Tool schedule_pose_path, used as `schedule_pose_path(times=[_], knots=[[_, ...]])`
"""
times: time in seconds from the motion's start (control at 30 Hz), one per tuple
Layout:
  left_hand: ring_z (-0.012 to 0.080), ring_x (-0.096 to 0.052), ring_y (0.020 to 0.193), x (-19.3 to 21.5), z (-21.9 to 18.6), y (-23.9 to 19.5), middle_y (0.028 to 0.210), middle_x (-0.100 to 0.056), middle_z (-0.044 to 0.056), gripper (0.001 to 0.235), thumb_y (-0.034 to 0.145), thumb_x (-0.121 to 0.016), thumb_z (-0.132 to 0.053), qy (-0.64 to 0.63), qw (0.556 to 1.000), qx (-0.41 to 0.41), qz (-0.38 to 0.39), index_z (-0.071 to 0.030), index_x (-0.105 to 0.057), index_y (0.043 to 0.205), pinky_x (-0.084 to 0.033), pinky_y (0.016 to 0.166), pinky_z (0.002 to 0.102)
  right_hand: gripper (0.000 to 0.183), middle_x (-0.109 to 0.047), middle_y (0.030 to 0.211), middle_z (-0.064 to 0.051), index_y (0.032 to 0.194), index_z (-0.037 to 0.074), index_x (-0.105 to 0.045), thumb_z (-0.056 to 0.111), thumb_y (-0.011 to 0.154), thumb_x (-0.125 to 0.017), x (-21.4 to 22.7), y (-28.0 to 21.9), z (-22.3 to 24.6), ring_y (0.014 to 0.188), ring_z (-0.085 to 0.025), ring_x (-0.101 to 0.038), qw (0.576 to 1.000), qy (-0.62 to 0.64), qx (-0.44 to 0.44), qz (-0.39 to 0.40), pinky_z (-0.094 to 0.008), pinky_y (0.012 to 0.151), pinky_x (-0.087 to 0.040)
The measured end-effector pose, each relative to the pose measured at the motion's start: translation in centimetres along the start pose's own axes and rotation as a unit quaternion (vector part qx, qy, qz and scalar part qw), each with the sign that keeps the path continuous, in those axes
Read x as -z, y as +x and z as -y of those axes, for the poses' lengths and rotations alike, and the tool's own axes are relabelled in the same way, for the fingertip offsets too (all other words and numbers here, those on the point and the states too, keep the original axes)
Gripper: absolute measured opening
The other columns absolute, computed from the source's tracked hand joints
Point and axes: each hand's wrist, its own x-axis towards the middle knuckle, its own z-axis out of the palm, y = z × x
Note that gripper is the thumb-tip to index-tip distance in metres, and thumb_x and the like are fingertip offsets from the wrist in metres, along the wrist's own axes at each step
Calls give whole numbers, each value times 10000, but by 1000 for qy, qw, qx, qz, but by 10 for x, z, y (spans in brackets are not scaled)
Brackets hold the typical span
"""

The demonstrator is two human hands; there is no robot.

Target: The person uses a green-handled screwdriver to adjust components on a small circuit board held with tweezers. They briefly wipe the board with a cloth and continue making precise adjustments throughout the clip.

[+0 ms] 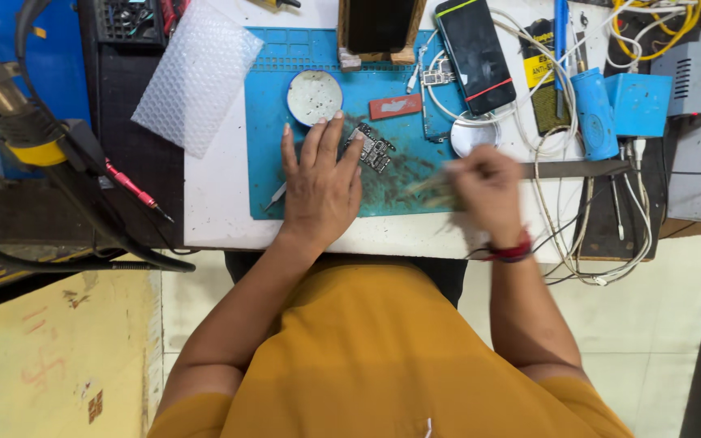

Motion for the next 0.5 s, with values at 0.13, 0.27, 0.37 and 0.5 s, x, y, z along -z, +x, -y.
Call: schedule_pose_path(times=[0.13, 0.27, 0.37, 0.5], knots=[[339, -349, 1486, -5, 2, -1, 1590, -404, 186, 433, 938, -660, -225, 10, 1000, 7, 25, -131, -683, 1360, -40, 1222, 697, 139, -709, 832, -39, 913, 87, -688, 141, 928, -816, -58, 3, 22, 762, -211, -687, 968, -214, 133, 8, -334, 672, -523], [339, -306, 1519, -6, 3, -1, 1620, -377, 184, 464, 929, -667, -239, 12, 999, 13, 27, -151, -685, 1385, 15, 1210, 712, 141, -681, 961, -67, 1042, 91, -724, 137, 930, -796, -84, 15, 45, 863, -295, -612, 872, -412, 264, 21, -382, 755, -488], [339, -280, 1539, -7, 1, -2, 1642, -358, 176, 469, 918, -673, -247, 12, 999, 21, 32, -163, -692, 1380, 35, 1212, 708, 244, -666, 1024, -53, 1130, 92, -739, 91, 887, -724, -88, 12, 58, 908, -272, -586, 847, -465, 256, 40, -385, 772, -471], [347, -249, 1561, -8, 2, -1, 1657, -338, 182, 457, 916, -675, -249, 17, 999, 17, 38, -169, -700, 1365, 40, 1206, 711, 278, -641, 972, -64, 1124, 104, -741, 59, 853, -696, -75, 16, 61, 901, -271, -586, 830, -488, 245, 117, -388, 765, -475]])
